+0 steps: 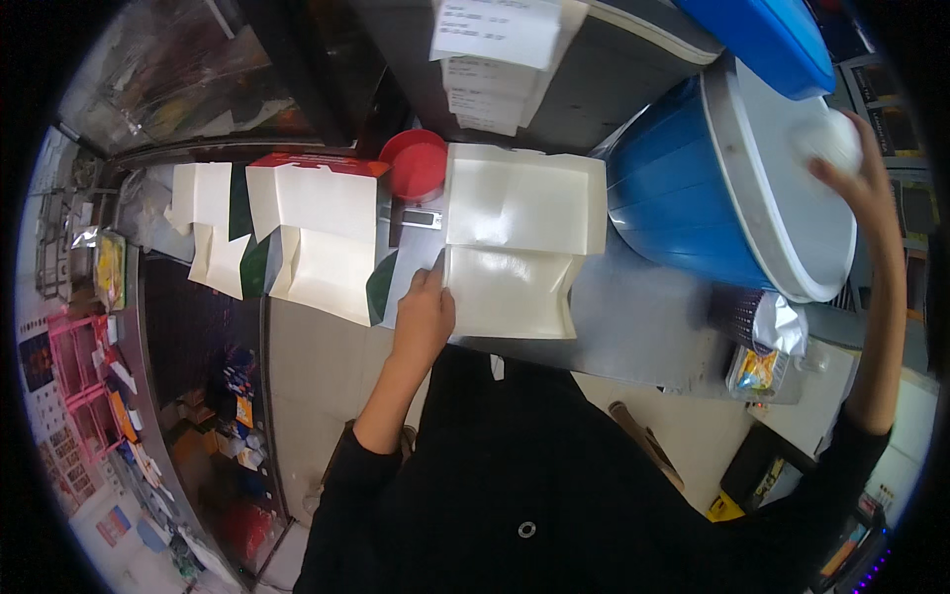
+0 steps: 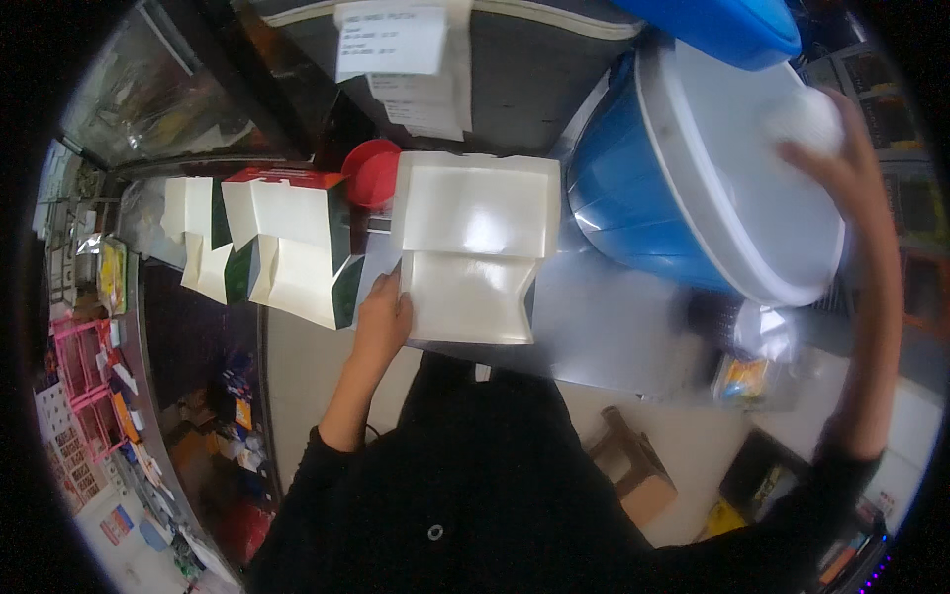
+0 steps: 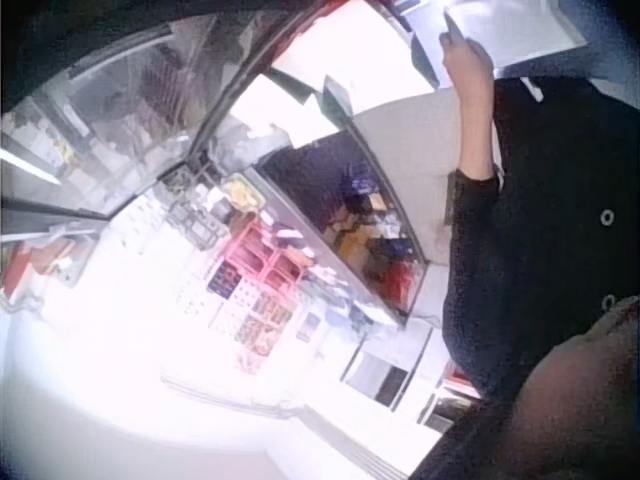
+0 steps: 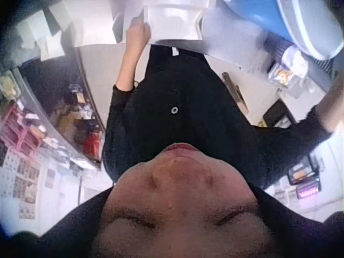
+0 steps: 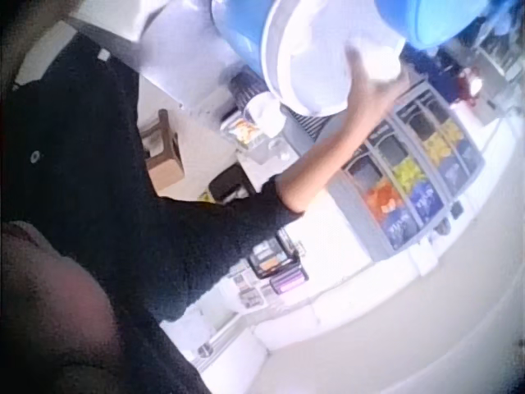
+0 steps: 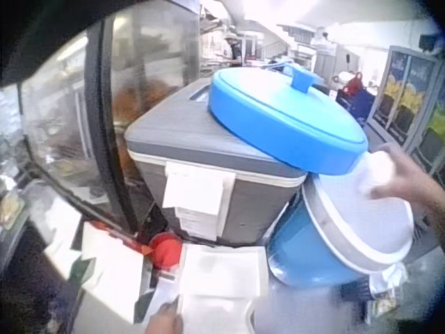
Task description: The person assembles bento boxes by placing rice, pickled vegetables, and fried cutlets into containers. They also handle receipts, place labels, and use a knife to cut a cutlet before packaging.
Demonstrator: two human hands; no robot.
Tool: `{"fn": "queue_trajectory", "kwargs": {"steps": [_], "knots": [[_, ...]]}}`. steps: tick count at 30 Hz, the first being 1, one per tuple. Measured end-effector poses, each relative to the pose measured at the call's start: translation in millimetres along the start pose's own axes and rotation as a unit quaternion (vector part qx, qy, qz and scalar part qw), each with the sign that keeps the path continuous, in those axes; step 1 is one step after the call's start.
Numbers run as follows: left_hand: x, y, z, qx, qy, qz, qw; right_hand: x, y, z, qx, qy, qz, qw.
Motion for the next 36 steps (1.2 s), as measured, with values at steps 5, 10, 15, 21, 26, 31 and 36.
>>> {"fn": "queue_trajectory", "kwargs": {"steps": [5, 10, 15, 21, 26, 31, 36], "knots": [[5.5, 5.1, -10.3, 0.026, -0.049, 0.035, 0.998, -8.7, -109.0, 125.3, -0.146, 0.034, -0.067, 0.986], [7.5, -0.3, -17.0, 0.045, -0.075, 0.017, 0.996, 116.8, -209.0, 165.4, -0.282, -0.058, -0.063, 0.955], [11.2, -0.4, -19.1, 0.027, -0.112, 0.014, 0.993, 275.6, -154.3, 204.9, -0.11, -0.429, -0.125, 0.888], [12.1, -0.6, -23.8, 0.042, -0.079, 0.025, 0.996, 256.9, -175.1, 214.4, -0.282, -0.234, -0.139, 0.92], [4.3, 1.3, -21.6, 0.004, -0.055, 0.001, 0.998, 31.9, -172.8, 144.8, -0.288, -0.078, -0.253, 0.92], [10.5, 7.7, -22.5, 0.02, -0.053, -0.015, 0.998, -31.5, -86.5, 7.5, -0.13, 0.128, -0.018, 0.983], [2.9, 9.9, -20.1, 0.005, -0.022, -0.038, 0.999, -17.3, -167.2, -66.0, -0.393, 0.225, 0.029, 0.891]]}}
Point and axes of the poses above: each hand's wrist, its own z-axis away from the middle knuckle, its own x-axis out of the palm, y = z × x, the point moved 7 cm from there along -z, towards the middle knuckle, and after that the axes turned 15 degrees about y, right-handed, at the moved point
